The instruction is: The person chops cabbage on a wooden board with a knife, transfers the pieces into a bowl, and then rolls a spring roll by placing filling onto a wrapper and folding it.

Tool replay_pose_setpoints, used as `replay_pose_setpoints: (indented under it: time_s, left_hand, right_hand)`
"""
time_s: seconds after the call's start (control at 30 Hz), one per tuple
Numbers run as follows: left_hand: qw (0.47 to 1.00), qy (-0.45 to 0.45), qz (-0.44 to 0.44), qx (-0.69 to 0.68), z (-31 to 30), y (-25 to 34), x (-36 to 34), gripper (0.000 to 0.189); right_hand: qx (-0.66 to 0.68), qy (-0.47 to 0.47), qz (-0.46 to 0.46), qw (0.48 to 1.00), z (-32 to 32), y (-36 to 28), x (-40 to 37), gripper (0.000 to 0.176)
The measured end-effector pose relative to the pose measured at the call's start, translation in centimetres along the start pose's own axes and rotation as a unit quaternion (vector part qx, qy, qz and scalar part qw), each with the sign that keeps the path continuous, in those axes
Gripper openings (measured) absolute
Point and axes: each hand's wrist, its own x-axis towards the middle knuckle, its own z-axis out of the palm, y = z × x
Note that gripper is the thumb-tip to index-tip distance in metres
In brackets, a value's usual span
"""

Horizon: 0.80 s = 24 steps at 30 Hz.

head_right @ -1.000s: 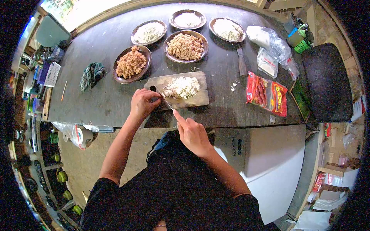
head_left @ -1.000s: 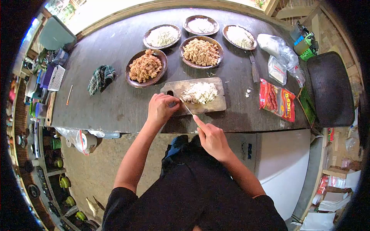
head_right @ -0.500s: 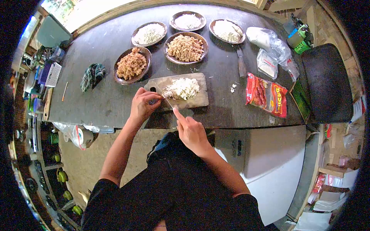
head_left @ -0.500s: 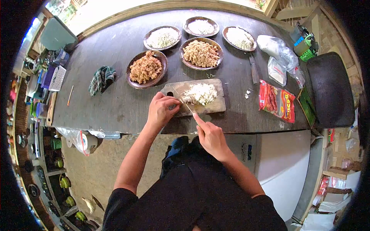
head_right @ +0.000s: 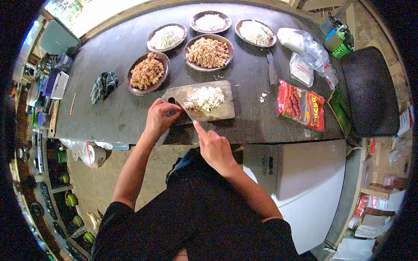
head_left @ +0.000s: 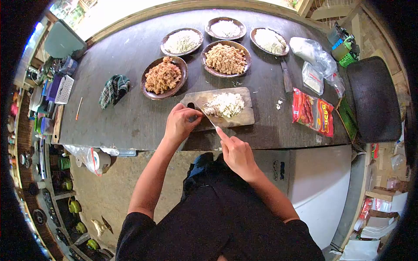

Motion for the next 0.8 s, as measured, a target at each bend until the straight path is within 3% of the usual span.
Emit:
replay_pose_setpoints:
  time_s: [0.33, 0.6, 0.8]
  left_hand:
    - [1.0, 0.005, 0.011, -0.001, 0.2, -0.2, -0.1, 0.016]
    - [1.0, 0.006, 0.016, 0.001, 0.3, -0.6, -0.1, 0.014]
    - [1.0, 0.0, 0.0, -0.001, 0.0, -0.1, 0.0, 0.013]
  right_hand:
    - [0.055, 0.003, -0.025, 0.998, -0.3, 0.3, -1.1, 0.055]
    - [-0.019, -0.003, -0.011, 1.0, 0.3, -0.3, -0.2, 0.054]
    - [0.002, 0.016, -0.005, 1.0, -0.1, 0.6, -0.4, 0.054]
